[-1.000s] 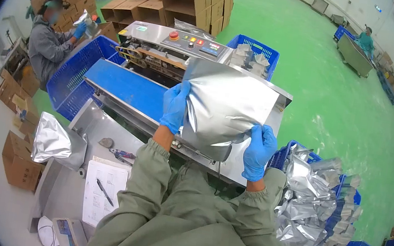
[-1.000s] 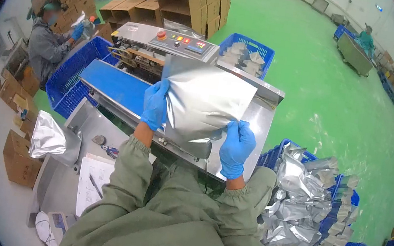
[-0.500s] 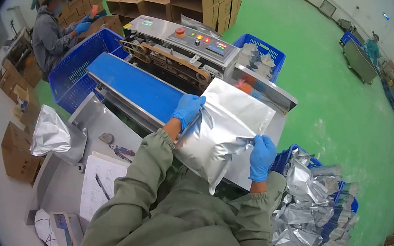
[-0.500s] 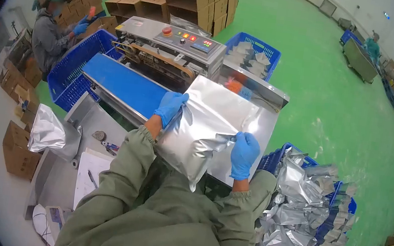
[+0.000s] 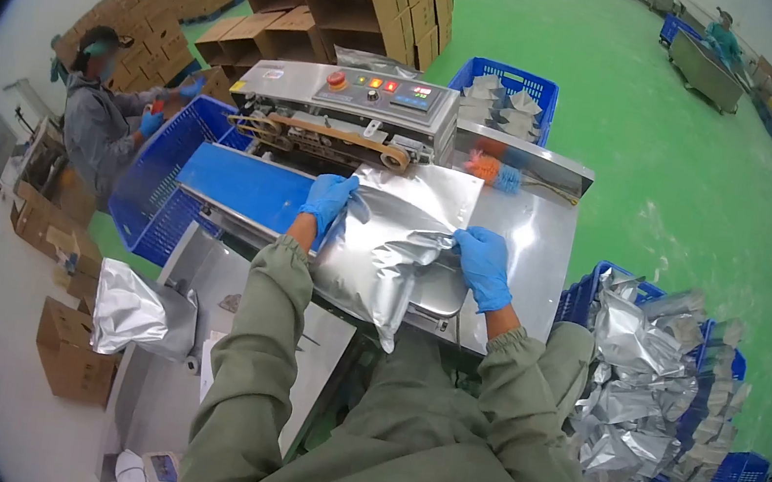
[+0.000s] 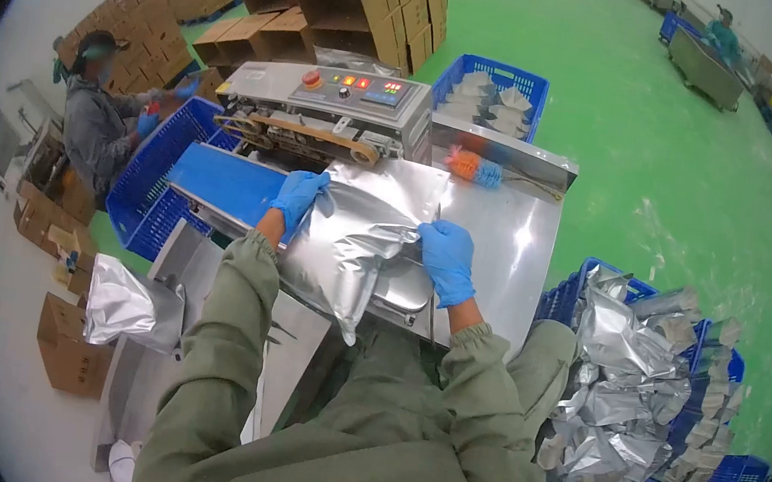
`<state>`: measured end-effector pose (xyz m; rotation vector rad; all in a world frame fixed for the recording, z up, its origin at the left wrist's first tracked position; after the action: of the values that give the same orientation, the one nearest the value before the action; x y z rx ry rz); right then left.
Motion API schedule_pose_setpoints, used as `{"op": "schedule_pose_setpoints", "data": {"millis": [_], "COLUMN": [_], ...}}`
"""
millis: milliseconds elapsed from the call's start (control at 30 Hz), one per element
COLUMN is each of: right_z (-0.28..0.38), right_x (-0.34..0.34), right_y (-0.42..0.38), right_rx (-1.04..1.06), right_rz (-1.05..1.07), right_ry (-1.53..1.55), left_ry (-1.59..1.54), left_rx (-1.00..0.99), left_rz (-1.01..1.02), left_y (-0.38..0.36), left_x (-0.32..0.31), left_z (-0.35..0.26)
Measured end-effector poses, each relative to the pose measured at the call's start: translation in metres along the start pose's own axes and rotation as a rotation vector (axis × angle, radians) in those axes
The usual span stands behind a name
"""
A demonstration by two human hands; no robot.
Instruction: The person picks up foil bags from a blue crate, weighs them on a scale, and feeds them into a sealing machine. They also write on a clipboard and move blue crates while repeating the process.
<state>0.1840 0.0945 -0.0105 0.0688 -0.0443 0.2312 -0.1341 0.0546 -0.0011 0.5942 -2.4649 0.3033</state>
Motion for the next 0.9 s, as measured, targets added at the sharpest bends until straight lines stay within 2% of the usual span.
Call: {"op": "schedule_pose_setpoints", "data": {"millis": [67,133,200,267,300,333,367,400,433,467,500,533,567,600,633,667,700,733,767,800,867,900], "right_z": [-0.006,-0.010,0.003,-0.012,0.003,0.005,-0.001,0.006,0.021,0.032,0.021,0.008,-0.006,-0.017,-0.014,-0.016,-0.066,-0.077,-0.100,-0.090,-0.105,-0.101], "right_x": [-0.021,-0.041,-0.067,-0.102,-0.105,-0.117,-0.125,-0.119,-0.085,-0.056,-0.024,0.022,0.070,0.130,0.197,0.257,0.320,0.386,0.457,0.495,0.556,0.565], "right_y": [0.006,0.014,0.012,0.020,0.013,0.005,0.006,-0.001,-0.021,-0.035,-0.039,-0.044,-0.054,-0.070,-0.085,-0.097,-0.107,-0.129,-0.153,-0.176,-0.192,-0.190], "right_rx": [0.021,0.053,0.428,0.514,0.455,0.734,0.589,0.607,0.583,0.576,0.543,0.485,0.431,0.541,0.577,0.306,0.321,0.147,-0.091,-0.244,-0.415,-0.394], "right_rz": [0.055,0.069,0.095,0.114,0.097,0.109,0.161,0.120,0.059,0.008,-0.029,-0.099,-0.162,-0.316,-0.344,-0.455,-0.650,-0.696,-0.988,-1.206,-1.269,-1.264], "right_ry": [0.009,0.004,-0.245,-0.543,-0.349,-0.464,-0.618,-0.511,-0.426,-0.335,-0.366,-0.244,-0.117,-0.399,-0.400,-0.849,-1.313,-1.233,-0.761,-0.605,-0.608,-0.612], "left_ry": [0.065,0.522,0.491,0.206,0.147,-0.051,-0.061,-0.048,-0.129,-0.066,-0.034,0.029,-0.071,-0.169,-0.177,-0.116,-0.053,-0.062,-0.005,0.057,0.003,0.007], "left_rx": [-0.060,-0.026,-0.053,-0.236,-0.306,-0.425,-0.416,-0.416,-0.431,-0.428,-0.407,-0.353,-0.315,-0.269,-0.265,-0.299,-0.336,-0.335,-0.355,-0.372,-0.411,-0.414], "left_rz": [-0.010,-0.236,-0.368,-0.487,-0.458,-0.391,-0.324,-0.313,-0.304,-0.295,-0.289,-0.294,-0.246,-0.209,-0.193,-0.198,-0.206,-0.201,-0.188,-0.177,-0.178,-0.150], "left_y": [0.014,-0.002,-0.043,-0.070,-0.080,-0.084,-0.096,-0.134,-0.135,-0.156,-0.167,-0.181,-0.184,-0.186,-0.186,-0.186,-0.187,-0.188,-0.190,-0.194,-0.187,-0.185], "left_x": [0.018,0.049,0.071,0.077,0.076,0.070,0.064,0.050,0.046,0.036,0.030,0.022,0.014,0.007,0.004,0.002,-0.002,-0.009,-0.015,-0.020,-0.028,-0.036], "left_z": [0.019,0.005,-0.041,-0.063,-0.064,-0.058,-0.061,-0.107,-0.091,-0.105,-0.108,-0.115,-0.107,-0.098,-0.092,-0.088,-0.088,-0.094,-0.104,-0.110,-0.106,-0.110]}}
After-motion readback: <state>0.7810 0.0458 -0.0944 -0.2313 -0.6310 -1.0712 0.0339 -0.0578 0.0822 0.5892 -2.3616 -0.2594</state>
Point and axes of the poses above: each hand's wrist, its own y-axis towards the middle knuckle, its own x-axis out of the back of the hand, z = x × y, the point moved 6 cm from there along y, towards the middle knuckle, and after that the axes turned 7 degrees about y, right-handed, at the moved point
